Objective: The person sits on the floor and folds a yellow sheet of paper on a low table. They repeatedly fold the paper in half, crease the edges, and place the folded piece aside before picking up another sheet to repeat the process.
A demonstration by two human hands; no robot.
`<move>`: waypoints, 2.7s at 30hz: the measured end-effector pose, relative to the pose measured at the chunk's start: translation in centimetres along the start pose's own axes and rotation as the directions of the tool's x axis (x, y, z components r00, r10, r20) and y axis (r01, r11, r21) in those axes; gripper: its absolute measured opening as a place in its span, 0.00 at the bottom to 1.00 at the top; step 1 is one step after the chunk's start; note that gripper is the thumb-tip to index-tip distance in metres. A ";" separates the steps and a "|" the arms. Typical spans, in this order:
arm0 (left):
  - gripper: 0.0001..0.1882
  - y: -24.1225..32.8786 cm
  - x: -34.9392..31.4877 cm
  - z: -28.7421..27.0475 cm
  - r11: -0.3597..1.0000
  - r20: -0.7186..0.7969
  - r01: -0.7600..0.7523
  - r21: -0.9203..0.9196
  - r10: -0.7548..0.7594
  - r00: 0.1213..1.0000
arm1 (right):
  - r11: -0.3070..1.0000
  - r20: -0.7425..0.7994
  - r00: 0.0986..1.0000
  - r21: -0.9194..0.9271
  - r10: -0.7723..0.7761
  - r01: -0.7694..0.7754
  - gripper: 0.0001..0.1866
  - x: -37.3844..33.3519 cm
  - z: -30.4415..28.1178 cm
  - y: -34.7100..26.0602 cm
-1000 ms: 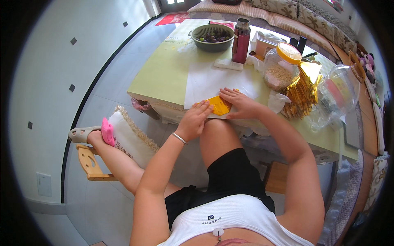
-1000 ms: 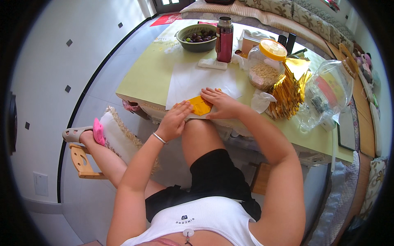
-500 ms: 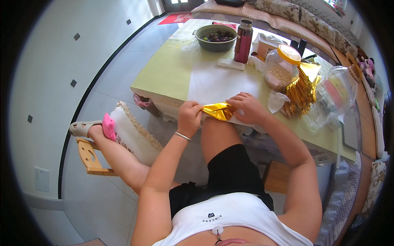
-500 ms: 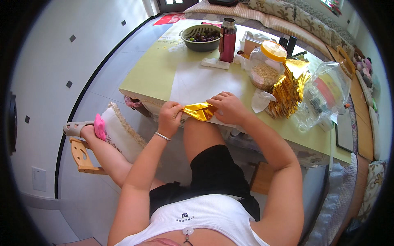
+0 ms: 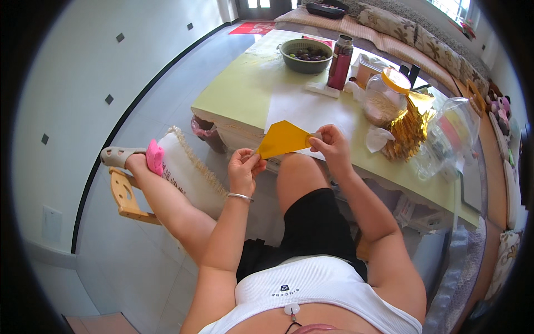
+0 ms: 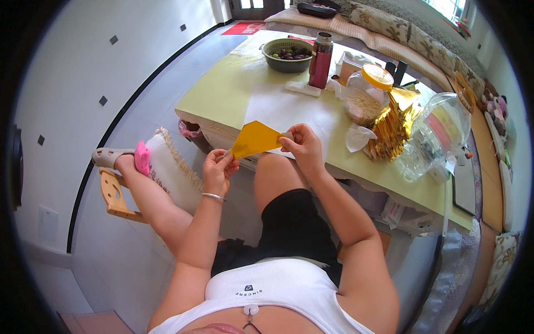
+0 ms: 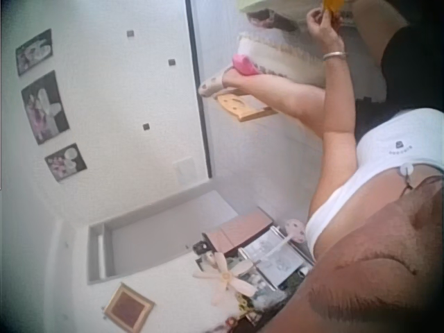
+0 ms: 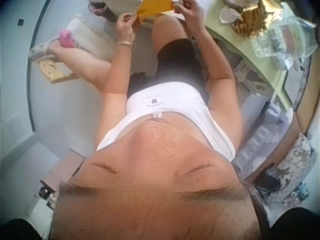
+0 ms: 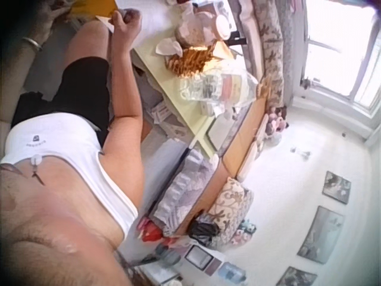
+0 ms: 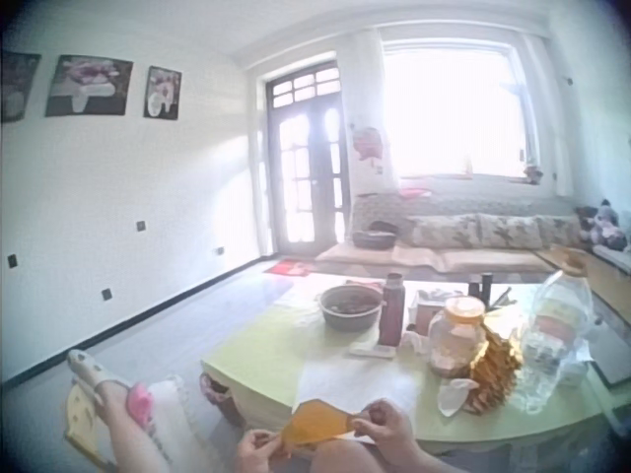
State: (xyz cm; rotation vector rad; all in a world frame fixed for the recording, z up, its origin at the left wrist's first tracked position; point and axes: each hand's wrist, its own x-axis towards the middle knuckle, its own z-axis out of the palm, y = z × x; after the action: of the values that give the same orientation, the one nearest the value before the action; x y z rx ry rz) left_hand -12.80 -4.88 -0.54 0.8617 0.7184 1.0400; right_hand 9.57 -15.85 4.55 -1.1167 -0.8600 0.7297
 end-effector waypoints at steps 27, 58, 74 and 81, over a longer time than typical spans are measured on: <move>0.07 -1.8 -11.7 -14.2 0.991 -0.260 -0.133 -0.002 0.128 0.957 | 0.976 0.416 0.884 -0.134 0.211 -0.170 0.10 -8.5 8.2 5.2; 0.07 -2.5 -12.3 -16.2 0.998 -0.174 0.025 -0.062 -0.036 0.984 | 0.966 0.448 0.857 -0.141 0.256 -0.215 0.08 -9.5 8.5 6.9; 0.10 -3.4 -12.2 -16.1 1.000 -0.168 0.001 -0.011 -0.003 0.986 | 0.953 0.343 0.889 -0.143 0.302 -0.268 0.05 -9.3 8.5 7.7; 0.10 -3.1 -12.5 -15.4 1.000 -0.213 -0.027 0.000 0.026 0.977 | 0.956 0.332 0.898 -0.038 0.287 -0.292 0.05 -9.4 8.7 8.2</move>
State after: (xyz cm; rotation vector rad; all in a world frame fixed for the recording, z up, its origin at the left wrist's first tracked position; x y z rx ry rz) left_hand -28.71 -13.36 -9.40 0.7656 0.8868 1.1684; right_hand -3.16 -17.56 -3.55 -1.1397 -0.9815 1.1982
